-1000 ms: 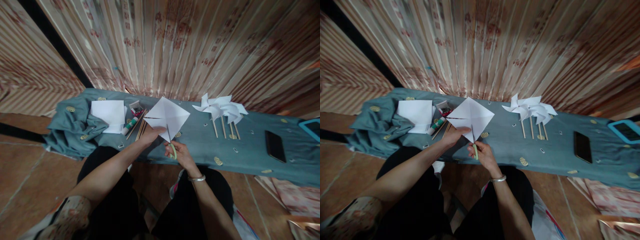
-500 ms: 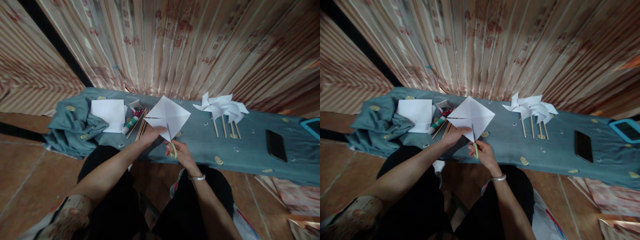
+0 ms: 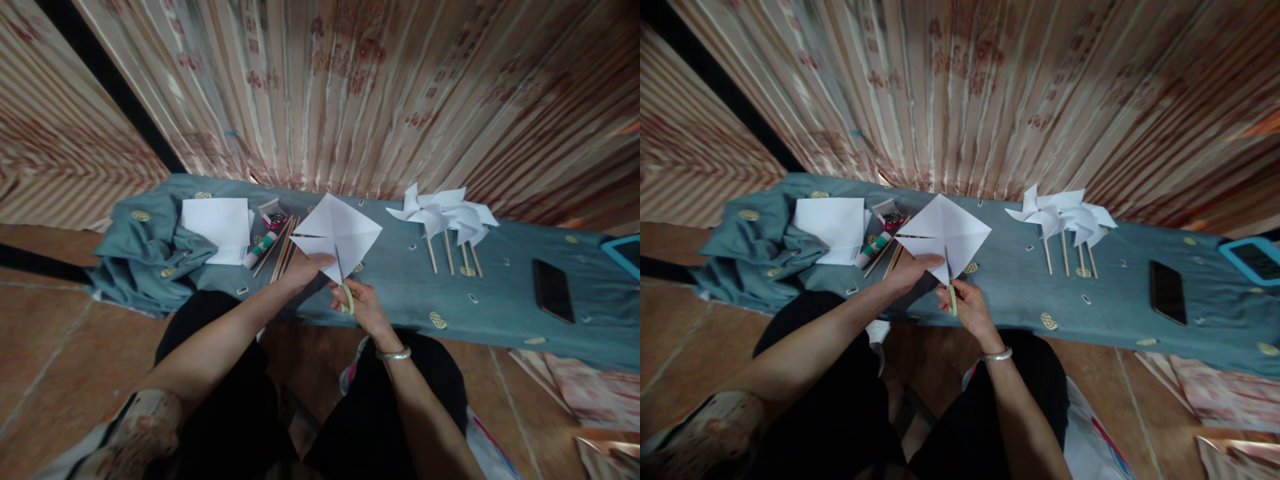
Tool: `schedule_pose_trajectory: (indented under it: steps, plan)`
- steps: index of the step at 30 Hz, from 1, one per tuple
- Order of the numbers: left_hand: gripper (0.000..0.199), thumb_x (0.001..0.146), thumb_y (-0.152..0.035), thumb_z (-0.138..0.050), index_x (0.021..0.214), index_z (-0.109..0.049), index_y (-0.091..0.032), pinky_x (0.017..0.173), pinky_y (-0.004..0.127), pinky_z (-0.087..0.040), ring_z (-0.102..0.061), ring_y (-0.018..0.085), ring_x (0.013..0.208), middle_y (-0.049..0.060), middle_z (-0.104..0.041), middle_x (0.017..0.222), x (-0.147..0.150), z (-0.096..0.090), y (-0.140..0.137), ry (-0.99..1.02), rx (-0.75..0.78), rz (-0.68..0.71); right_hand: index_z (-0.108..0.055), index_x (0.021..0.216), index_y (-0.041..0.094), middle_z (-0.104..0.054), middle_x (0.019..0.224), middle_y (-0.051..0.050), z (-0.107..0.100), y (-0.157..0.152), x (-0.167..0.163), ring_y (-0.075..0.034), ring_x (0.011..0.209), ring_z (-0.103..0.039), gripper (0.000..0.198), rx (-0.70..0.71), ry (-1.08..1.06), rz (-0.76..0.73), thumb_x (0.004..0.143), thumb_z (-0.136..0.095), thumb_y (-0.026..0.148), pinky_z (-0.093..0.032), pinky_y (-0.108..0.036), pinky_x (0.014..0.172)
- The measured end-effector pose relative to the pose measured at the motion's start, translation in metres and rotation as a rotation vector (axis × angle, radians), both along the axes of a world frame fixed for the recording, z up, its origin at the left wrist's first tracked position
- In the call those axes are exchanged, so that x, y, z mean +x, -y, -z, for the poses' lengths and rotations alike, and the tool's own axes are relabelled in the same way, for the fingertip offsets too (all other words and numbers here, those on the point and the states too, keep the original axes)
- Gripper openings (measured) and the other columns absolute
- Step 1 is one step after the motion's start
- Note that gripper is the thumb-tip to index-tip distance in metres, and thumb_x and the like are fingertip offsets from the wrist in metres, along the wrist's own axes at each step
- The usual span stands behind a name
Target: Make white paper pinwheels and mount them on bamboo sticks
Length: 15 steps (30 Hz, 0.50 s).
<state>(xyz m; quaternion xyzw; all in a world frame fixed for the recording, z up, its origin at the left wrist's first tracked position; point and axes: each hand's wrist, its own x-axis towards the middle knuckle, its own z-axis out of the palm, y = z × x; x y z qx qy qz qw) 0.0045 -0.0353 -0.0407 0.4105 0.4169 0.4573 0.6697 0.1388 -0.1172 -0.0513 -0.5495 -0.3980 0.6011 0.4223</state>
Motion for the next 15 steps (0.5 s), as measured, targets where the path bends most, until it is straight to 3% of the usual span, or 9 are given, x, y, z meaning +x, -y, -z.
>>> schedule_pose_trajectory:
  steps: [15]
  plan:
    - [0.021, 0.053, -0.016, -0.074, 0.072, -0.065, -0.014, 0.067, 0.032, -0.047, -0.06, 0.018, 0.065, 0.004, -0.068, 0.069, 0.0, -0.0012, 0.0032, -0.004, -0.004, 0.02, -0.068, 0.076, 0.019, -0.061, 0.052, 0.002, 0.0039, 0.0002, 0.0029, -0.01, 0.046, -0.05, 0.043, 0.053, 0.041, -0.024, 0.061, -0.076, 0.059, -0.039, -0.022, 0.046]
